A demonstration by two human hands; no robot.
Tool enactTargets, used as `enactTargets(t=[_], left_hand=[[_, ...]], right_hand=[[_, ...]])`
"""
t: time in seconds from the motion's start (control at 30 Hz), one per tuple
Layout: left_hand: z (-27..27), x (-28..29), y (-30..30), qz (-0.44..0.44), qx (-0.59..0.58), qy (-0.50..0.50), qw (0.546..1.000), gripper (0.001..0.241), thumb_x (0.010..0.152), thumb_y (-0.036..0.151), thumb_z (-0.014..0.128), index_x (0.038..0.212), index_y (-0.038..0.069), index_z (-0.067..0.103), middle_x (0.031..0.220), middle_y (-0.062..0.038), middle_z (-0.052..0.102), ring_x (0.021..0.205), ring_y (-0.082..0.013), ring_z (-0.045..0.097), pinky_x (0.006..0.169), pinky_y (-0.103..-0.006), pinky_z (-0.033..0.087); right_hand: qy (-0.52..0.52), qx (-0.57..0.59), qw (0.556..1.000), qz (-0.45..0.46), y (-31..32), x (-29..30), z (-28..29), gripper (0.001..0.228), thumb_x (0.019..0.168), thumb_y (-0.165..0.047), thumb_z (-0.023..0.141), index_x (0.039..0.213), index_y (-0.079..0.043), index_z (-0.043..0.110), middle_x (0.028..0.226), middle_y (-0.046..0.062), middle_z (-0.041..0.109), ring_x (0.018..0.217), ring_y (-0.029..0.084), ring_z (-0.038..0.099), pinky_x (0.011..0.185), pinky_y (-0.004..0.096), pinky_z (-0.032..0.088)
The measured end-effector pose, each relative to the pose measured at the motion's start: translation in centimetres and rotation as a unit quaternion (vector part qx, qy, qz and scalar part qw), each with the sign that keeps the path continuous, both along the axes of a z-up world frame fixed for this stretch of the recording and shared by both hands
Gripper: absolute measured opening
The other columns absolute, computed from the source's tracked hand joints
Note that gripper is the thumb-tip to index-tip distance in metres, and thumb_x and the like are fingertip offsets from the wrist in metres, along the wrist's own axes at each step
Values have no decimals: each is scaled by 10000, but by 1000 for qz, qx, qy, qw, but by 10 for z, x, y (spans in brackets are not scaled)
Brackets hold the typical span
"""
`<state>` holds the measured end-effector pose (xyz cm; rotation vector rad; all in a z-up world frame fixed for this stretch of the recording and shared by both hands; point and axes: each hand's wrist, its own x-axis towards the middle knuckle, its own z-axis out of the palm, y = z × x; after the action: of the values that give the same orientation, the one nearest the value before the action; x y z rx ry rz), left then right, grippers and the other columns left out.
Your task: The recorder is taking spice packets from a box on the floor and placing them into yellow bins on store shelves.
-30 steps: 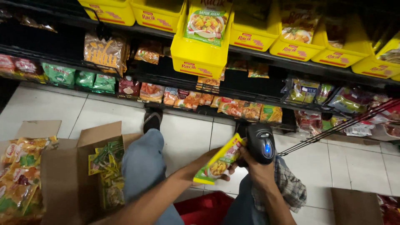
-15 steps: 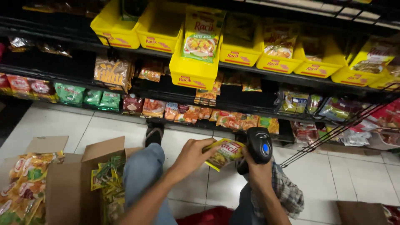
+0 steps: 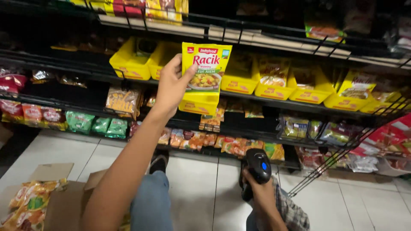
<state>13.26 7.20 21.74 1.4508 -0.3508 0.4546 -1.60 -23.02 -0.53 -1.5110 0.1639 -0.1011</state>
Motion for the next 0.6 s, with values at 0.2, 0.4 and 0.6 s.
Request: enactTargets(t=[0.2, 0.4, 0.6], left_hand=[[-16, 54, 12, -56, 8, 24, 998, 276, 998, 65, 632, 1266, 10, 598, 1178, -98, 716, 1033, -129, 684, 869, -287, 592], [-43, 93, 23, -126, 37, 27, 991, 327, 955, 62, 677, 1270, 9, 605, 1203, -113, 710, 1075, -158, 684, 904, -297, 578], [-51, 117, 40, 239, 400, -127, 875, 479, 750, 151, 911, 1124, -62, 701, 1006, -247, 741, 961, -422, 655, 835, -460, 513]], right_hand=[[36, 19, 999, 28, 2, 1, 11, 109, 855, -93, 735, 894, -17, 668, 695, 47, 623, 623, 171, 582, 572, 343, 468], [-11, -25, 998, 60, -6, 11, -12, 135, 867, -97, 757, 871, 10, 677, 682, 48, 622, 620, 158, 577, 573, 330, 466], [38, 17, 998, 45, 3, 3, 3, 140, 864, -97, 760, 885, 6, 667, 677, 53, 596, 622, 167, 537, 578, 340, 422]])
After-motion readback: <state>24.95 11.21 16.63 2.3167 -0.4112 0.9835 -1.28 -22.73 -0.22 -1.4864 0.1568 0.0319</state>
